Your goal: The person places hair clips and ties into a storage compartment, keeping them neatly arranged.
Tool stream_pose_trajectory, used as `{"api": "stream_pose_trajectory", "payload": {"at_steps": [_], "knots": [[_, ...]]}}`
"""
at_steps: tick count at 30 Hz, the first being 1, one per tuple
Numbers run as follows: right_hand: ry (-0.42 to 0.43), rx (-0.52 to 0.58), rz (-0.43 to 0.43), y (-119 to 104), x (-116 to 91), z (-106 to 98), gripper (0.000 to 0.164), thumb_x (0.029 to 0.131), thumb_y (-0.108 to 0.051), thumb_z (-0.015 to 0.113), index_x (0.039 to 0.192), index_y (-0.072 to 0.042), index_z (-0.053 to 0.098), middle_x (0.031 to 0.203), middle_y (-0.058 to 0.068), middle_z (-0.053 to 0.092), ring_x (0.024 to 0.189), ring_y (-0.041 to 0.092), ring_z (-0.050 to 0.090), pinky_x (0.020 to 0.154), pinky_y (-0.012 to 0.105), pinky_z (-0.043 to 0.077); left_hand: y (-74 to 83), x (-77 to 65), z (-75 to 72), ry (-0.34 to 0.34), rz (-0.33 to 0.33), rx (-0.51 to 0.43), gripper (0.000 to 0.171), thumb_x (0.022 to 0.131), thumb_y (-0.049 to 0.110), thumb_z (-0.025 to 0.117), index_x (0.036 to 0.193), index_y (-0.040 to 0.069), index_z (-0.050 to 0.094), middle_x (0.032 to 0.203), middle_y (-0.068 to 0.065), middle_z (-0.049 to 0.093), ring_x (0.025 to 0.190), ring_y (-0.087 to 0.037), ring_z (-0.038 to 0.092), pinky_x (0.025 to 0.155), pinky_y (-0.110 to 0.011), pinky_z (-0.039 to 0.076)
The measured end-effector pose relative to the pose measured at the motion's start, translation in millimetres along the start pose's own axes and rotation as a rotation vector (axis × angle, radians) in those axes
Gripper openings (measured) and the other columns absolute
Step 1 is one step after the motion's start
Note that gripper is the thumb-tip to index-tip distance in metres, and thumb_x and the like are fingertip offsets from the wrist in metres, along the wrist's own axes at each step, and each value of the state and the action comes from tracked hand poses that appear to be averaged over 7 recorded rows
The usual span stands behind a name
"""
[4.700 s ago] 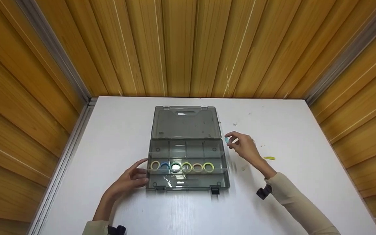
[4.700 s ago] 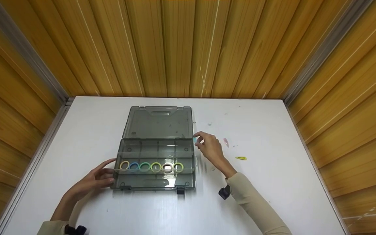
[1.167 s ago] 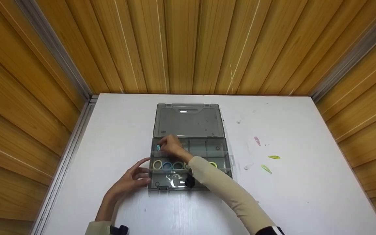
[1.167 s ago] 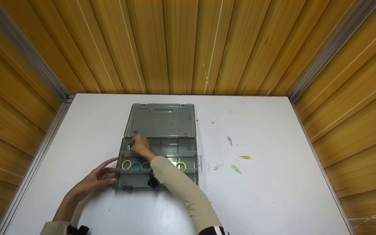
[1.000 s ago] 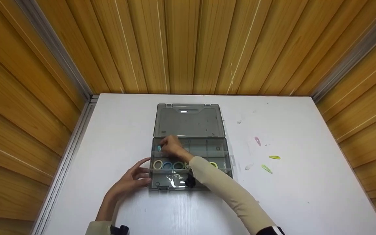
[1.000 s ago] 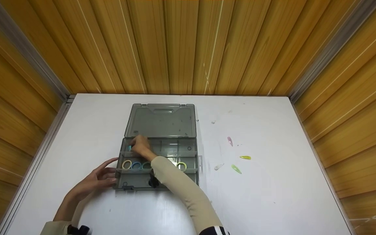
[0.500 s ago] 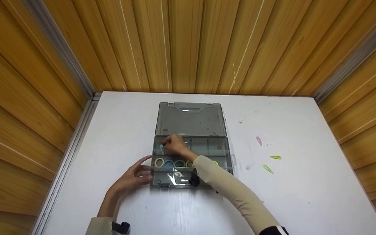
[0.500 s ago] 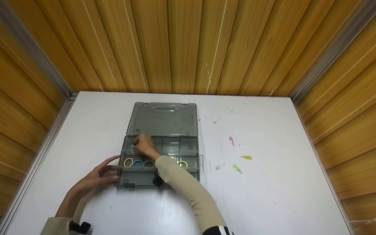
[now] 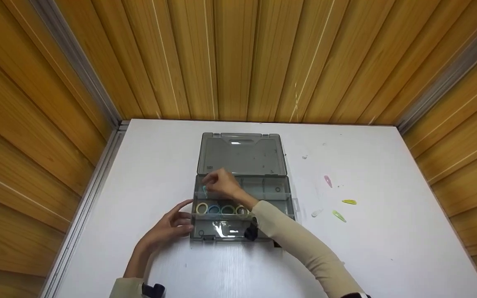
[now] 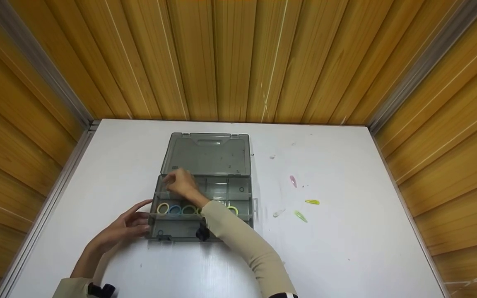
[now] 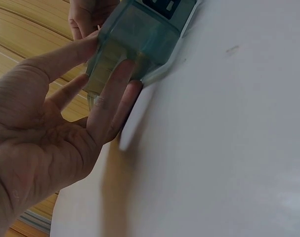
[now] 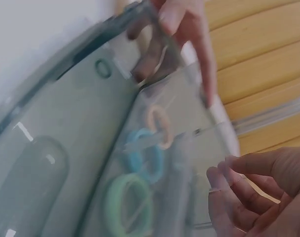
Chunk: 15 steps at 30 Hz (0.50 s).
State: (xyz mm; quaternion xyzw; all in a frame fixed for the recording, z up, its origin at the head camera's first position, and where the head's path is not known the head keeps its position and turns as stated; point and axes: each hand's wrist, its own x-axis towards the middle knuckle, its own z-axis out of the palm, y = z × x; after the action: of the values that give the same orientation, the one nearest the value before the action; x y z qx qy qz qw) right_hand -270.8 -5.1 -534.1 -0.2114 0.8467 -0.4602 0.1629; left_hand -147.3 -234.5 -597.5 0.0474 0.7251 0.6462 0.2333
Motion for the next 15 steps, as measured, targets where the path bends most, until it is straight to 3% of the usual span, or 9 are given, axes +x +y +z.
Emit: {"api": "stream_pose_trajectory", "payload": {"at_steps": [3, 7, 11, 15], "knots": [[-0.019, 0.039, -0.044, -6.6, -5.2, -6.5, 0.020, 0.089, 0.000, 0.072, 0.107, 0.000, 0.077, 0.100, 0.016, 0.079, 0.076, 0.014, 0.070, 0.061, 0.016, 0.049, -0.9, 0.0, 0.4, -0.006, 0.001, 0.001, 0.084, 0.094, 0.014, 0.074, 0.163, 0.025, 0.026, 0.142, -0.025, 0.049, 0.126, -0.031, 0.059, 0.099, -0.044, 0.057], [-0.035, 0.066, -0.101, -9.1, -13.1, -15.8, 0.019, 0.090, 0.000, 0.072, 0.108, 0.003, 0.076, 0.099, 0.019, 0.078, 0.078, 0.028, 0.074, 0.059, 0.015, 0.050, -1.3, -0.1, -0.2, -0.004, 0.006, 0.002, 0.085, 0.094, 0.014, 0.075, 0.163, 0.024, 0.026, 0.140, -0.025, 0.049, 0.124, -0.029, 0.059, 0.098, -0.043, 0.057], [-0.031, 0.069, -0.081, -5.6, -23.7, -26.5, 0.021, 0.090, -0.002, 0.073, 0.111, 0.004, 0.074, 0.101, 0.020, 0.077, 0.087, 0.042, 0.073, 0.062, 0.017, 0.052, -1.2, 0.0, -1.3, 0.003, 0.005, 0.001, 0.086, 0.093, 0.015, 0.076, 0.162, 0.024, 0.027, 0.140, -0.025, 0.050, 0.122, -0.027, 0.059, 0.098, -0.044, 0.057], [-0.012, 0.070, -0.040, 4.3, -36.4, -40.9, 0.023, 0.091, -0.003, 0.073, 0.113, 0.005, 0.073, 0.102, 0.019, 0.077, 0.091, 0.045, 0.072, 0.068, 0.030, 0.060, -0.7, 0.9, -0.7, -0.008, 0.009, -0.003, 0.085, 0.094, 0.013, 0.074, 0.163, 0.022, 0.025, 0.141, -0.026, 0.049, 0.122, -0.027, 0.060, 0.099, -0.044, 0.057]]}}
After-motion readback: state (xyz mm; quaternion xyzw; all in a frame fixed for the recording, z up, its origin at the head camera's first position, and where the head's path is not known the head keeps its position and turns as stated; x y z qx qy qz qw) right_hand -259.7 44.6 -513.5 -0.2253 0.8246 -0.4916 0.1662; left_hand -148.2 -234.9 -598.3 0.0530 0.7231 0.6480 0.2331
